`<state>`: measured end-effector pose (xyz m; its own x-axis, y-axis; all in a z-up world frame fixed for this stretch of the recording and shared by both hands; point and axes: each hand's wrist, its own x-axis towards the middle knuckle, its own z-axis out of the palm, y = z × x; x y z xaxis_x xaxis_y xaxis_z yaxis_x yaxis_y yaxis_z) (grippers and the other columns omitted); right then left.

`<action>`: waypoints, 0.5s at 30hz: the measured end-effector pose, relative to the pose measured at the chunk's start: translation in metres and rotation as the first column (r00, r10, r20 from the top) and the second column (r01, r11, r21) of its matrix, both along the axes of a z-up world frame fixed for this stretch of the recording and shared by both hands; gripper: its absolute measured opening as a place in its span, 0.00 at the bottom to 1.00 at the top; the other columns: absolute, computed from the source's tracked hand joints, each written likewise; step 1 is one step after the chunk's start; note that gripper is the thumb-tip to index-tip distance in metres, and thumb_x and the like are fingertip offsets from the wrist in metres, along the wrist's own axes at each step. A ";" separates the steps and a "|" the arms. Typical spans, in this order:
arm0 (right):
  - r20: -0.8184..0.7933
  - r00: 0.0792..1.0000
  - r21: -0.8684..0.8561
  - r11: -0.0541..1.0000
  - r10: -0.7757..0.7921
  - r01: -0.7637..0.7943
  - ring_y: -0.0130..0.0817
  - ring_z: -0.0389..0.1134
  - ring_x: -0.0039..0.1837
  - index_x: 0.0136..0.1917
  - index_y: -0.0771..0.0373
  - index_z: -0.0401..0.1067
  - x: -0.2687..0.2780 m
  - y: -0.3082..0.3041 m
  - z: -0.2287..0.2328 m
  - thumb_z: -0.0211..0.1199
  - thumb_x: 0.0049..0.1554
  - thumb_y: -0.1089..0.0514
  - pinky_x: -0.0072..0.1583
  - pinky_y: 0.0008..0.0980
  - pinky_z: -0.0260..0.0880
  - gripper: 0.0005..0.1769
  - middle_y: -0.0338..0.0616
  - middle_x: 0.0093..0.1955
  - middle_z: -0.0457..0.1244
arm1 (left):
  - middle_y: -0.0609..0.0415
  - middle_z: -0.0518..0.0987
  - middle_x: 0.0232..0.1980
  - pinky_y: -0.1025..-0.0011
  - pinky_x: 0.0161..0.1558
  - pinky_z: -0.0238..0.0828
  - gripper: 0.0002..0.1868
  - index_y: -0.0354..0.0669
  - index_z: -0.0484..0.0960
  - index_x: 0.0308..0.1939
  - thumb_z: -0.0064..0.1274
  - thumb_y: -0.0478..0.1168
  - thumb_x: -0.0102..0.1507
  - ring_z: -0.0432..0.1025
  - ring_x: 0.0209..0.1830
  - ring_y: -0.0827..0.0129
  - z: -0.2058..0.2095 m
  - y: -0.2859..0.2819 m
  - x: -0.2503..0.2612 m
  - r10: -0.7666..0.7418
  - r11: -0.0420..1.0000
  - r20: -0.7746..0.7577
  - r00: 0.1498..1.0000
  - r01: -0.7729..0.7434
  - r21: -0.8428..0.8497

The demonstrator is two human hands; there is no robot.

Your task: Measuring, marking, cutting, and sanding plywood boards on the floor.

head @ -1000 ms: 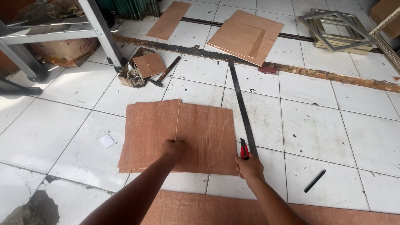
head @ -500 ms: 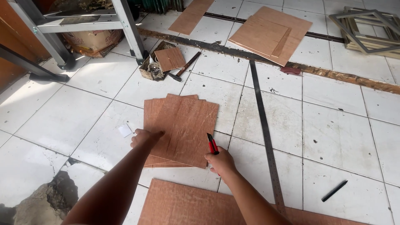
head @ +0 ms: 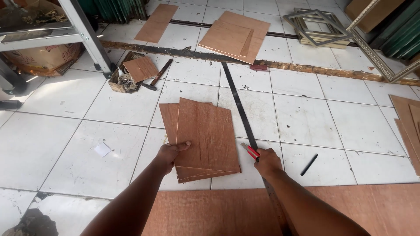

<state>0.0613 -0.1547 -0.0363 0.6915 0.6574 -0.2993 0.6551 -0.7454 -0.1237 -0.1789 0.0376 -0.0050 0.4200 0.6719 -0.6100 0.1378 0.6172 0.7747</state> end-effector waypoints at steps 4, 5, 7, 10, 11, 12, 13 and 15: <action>-0.096 0.992 0.013 0.996 -0.082 0.083 0.49 0.66 0.51 0.54 0.61 0.67 0.018 -0.012 -0.019 0.62 0.45 0.56 0.45 0.38 0.71 0.22 0.55 0.48 0.62 | 0.31 0.69 0.48 0.50 0.51 0.62 0.40 0.27 0.60 0.56 0.62 0.38 0.46 0.65 0.51 0.38 0.019 -0.019 0.004 -0.065 0.998 -0.012 0.998 0.065 0.021; -0.143 0.984 0.061 0.991 -0.108 0.118 0.51 0.66 0.52 0.55 0.61 0.66 0.020 -0.013 -0.025 0.59 0.45 0.57 0.47 0.40 0.70 0.23 0.56 0.48 0.62 | 0.31 0.69 0.48 0.48 0.51 0.61 0.40 0.28 0.60 0.57 0.62 0.38 0.46 0.64 0.51 0.38 0.023 -0.020 0.001 -0.112 0.994 0.009 0.994 0.112 0.012; -0.184 0.972 0.106 0.981 -0.143 0.165 0.53 0.65 0.53 0.56 0.61 0.65 0.025 -0.021 -0.020 0.57 0.45 0.58 0.49 0.41 0.68 0.24 0.57 0.49 0.62 | 0.31 0.68 0.48 0.47 0.52 0.60 0.40 0.28 0.59 0.58 0.61 0.39 0.47 0.64 0.52 0.37 0.036 -0.026 0.002 -0.170 0.985 0.039 0.985 0.170 0.001; -0.127 0.970 0.146 0.963 -0.207 0.224 0.51 0.65 0.54 0.53 0.59 0.67 0.045 -0.029 -0.014 0.54 0.47 0.59 0.51 0.40 0.67 0.19 0.53 0.48 0.63 | 0.33 0.68 0.48 0.47 0.52 0.61 0.40 0.29 0.59 0.59 0.60 0.39 0.47 0.64 0.51 0.39 0.054 -0.029 -0.002 -0.208 0.978 0.028 0.978 0.207 0.033; -0.080 0.934 0.185 0.916 -0.348 0.357 0.51 0.65 0.54 0.55 0.55 0.67 0.068 -0.037 -0.027 0.54 0.47 0.55 0.53 0.41 0.66 0.21 0.50 0.49 0.64 | 0.32 0.68 0.48 0.46 0.52 0.60 0.40 0.29 0.59 0.59 0.60 0.40 0.48 0.63 0.51 0.39 0.055 -0.029 -0.002 -0.213 0.976 0.045 0.976 0.211 0.046; -0.039 0.874 0.224 0.848 -0.484 0.480 0.50 0.64 0.55 0.57 0.50 0.66 0.089 -0.050 -0.041 0.54 0.46 0.51 0.54 0.42 0.64 0.23 0.46 0.49 0.64 | 0.31 0.68 0.48 0.45 0.52 0.59 0.40 0.29 0.59 0.59 0.59 0.40 0.48 0.63 0.51 0.38 0.054 -0.031 -0.003 -0.218 0.975 0.059 0.974 0.215 0.055; -0.036 0.870 0.224 0.844 -0.492 0.487 0.50 0.64 0.55 0.57 0.50 0.66 0.094 -0.062 -0.022 0.54 0.46 0.51 0.54 0.42 0.64 0.23 0.46 0.49 0.64 | 0.31 0.68 0.48 0.45 0.52 0.59 0.40 0.29 0.59 0.59 0.59 0.40 0.48 0.63 0.51 0.38 0.058 -0.032 -0.002 -0.227 0.973 0.061 0.972 0.224 0.054; 0.048 0.793 0.472 0.714 -0.607 0.518 0.53 0.65 0.51 0.43 0.53 0.67 0.099 -0.080 0.015 0.53 0.50 0.46 0.54 0.41 0.59 0.12 0.47 0.39 0.65 | 0.32 0.67 0.48 0.45 0.52 0.59 0.38 0.30 0.59 0.60 0.57 0.41 0.49 0.63 0.52 0.39 0.067 -0.032 -0.004 -0.231 0.970 0.055 0.971 0.226 0.084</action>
